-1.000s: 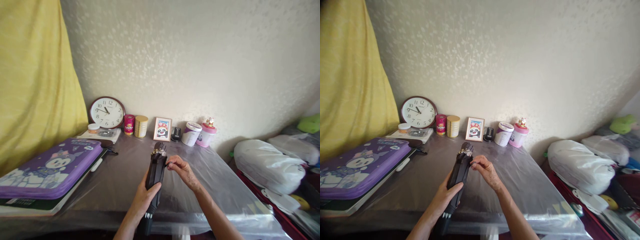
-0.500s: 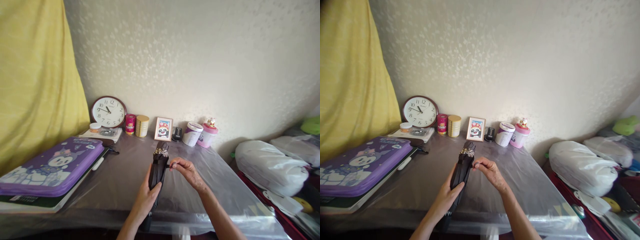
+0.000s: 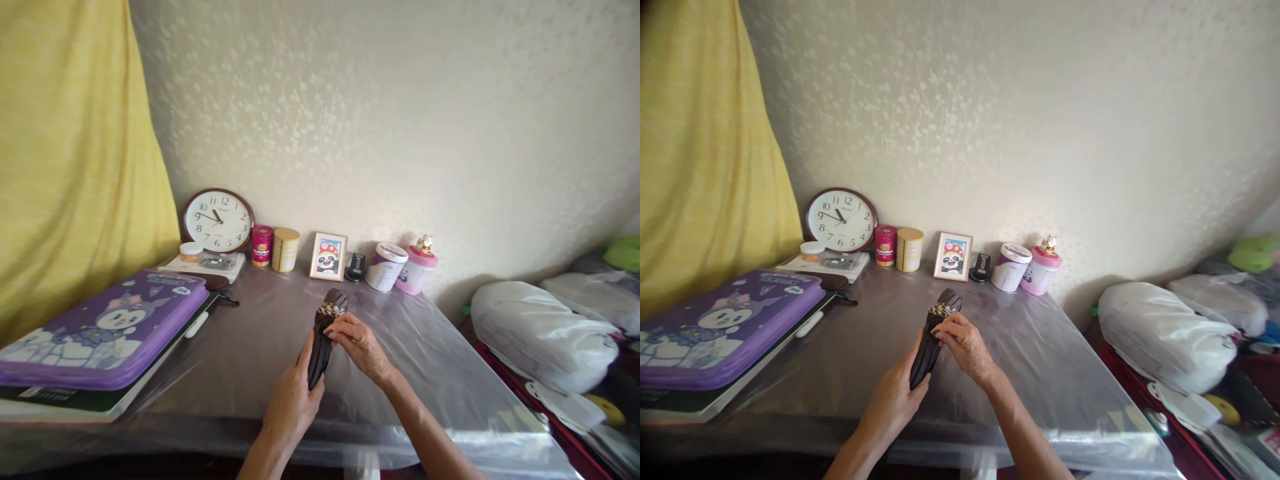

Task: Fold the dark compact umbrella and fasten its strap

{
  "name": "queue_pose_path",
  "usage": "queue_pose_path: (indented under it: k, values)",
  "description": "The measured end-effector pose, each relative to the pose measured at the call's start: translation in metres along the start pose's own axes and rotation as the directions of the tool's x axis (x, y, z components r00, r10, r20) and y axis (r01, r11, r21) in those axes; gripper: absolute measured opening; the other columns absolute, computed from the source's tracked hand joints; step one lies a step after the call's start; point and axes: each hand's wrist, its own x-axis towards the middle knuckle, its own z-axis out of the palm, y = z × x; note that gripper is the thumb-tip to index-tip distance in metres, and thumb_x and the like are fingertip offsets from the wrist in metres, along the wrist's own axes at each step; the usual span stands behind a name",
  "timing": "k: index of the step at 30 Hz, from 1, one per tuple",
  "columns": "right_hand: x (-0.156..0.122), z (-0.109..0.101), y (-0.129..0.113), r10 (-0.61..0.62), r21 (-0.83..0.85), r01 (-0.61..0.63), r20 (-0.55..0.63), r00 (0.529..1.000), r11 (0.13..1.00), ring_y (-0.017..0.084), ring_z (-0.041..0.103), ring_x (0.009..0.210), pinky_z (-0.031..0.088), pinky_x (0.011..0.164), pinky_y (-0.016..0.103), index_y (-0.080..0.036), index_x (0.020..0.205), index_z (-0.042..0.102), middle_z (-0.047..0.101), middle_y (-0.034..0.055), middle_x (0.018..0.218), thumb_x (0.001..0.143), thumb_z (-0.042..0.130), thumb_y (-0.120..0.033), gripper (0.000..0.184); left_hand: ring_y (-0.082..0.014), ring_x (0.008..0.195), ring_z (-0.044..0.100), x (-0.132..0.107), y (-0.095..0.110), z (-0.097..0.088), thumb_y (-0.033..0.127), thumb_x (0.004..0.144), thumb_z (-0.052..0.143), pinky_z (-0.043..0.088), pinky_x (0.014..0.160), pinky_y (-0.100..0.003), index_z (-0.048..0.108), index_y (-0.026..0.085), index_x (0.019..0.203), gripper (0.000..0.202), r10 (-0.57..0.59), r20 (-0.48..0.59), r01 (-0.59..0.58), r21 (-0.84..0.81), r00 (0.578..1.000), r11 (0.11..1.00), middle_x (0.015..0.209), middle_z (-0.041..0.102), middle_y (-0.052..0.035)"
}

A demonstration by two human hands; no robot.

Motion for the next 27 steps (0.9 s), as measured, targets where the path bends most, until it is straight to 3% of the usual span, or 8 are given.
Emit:
queue_pose_path:
  k: [5,11,17,20,23,25,27]
  values:
    - [0.0,0.004,0.0,0.061,0.051,-0.059,-0.045,0.997,0.997,0.011,0.057,0.064,0.05,0.06,0.024,-0.022,0.082,0.068,0.055,0.0026,0.082,0.082,0.055,-0.031,0.016,-0.022,0.092,0.062,-0.002,0.001,-0.001,0.023,0.08,0.046,0.044,0.074,-0.029,0.012,0.026,0.141,0.07,0.013,-0.016,-0.011,0.121,1.0,0.993,0.109,0.062,-0.0095]
    - [0.001,0.007,0.003,0.107,-0.016,-0.109,-0.104,0.989,0.994,0.01,0.057,0.057,0.047,0.056,0.022,-0.02,0.074,0.06,0.055,-0.0016,0.069,0.078,0.058,-0.026,0.008,-0.0221,0.094,0.061,-0.005,0.003,-0.004,0.023,0.081,0.046,0.043,0.076,-0.028,0.012,0.026,0.141,0.069,0.035,0.015,-0.037,0.189,0.999,0.981,0.112,0.06,-0.0104]
    - [0.003,0.007,-0.006,0.08,-0.227,-0.117,-0.167,0.983,0.967,0.013,0.055,0.062,0.045,0.059,0.025,-0.022,0.078,0.056,0.054,-0.0008,0.072,0.076,0.058,-0.023,0.003,-0.0251,0.094,0.061,-0.006,0.005,-0.003,0.025,0.082,0.043,0.045,0.075,-0.033,0.014,0.029,0.14,0.065,0.067,-0.002,-0.065,0.159,0.998,0.985,0.114,0.059,-0.0101]
    - [0.004,0.004,-0.007,0.046,-0.366,-0.135,-0.241,0.969,0.921,0.016,0.054,0.07,0.046,0.066,0.03,-0.023,0.085,0.054,0.056,0.0009,0.079,0.074,0.061,-0.026,0.013,-0.0249,0.097,0.06,-0.005,0.003,-0.003,0.025,0.081,0.044,0.046,0.078,-0.034,0.017,0.029,0.14,0.064,0.082,-0.005,-0.081,0.118,0.997,0.99,0.115,0.059,-0.0098]
    - [0.005,-0.005,-0.005,-0.037,-0.499,-0.122,-0.296,0.955,0.858,0.024,0.051,0.096,0.041,0.086,0.041,-0.023,0.1,0.053,0.054,0.0072,0.105,0.071,0.065,-0.033,0.033,-0.0238,0.1,0.059,-0.006,0.002,-0.003,0.025,0.081,0.044,0.045,0.082,-0.034,0.021,0.031,0.139,0.062,0.122,0.002,-0.121,0.092,0.993,0.988,0.117,0.058,-0.0083]
    - [0.005,-0.013,-0.003,-0.041,-0.52,-0.13,-0.303,0.952,0.844,0.028,0.044,0.11,0.035,0.094,0.045,-0.023,0.114,0.048,0.046,0.0097,0.122,0.069,0.066,-0.04,0.051,-0.0231,0.101,0.059,-0.007,0.001,-0.004,0.024,0.081,0.044,0.045,0.084,-0.034,0.023,0.032,0.138,0.061,0.158,-0.001,-0.157,0.079,0.988,0.984,0.118,0.058,-0.0071]
    - [0.006,-0.019,-0.001,0.011,-0.489,-0.149,-0.274,0.962,0.859,0.027,0.044,0.111,0.037,0.093,0.043,-0.024,0.119,0.044,0.044,0.0092,0.123,0.07,0.065,-0.044,0.057,-0.0228,0.099,0.059,-0.007,0.002,-0.004,0.024,0.081,0.044,0.046,0.084,-0.034,0.023,0.032,0.138,0.062,0.188,-0.005,-0.188,0.075,0.982,0.979,0.118,0.057,-0.0064]
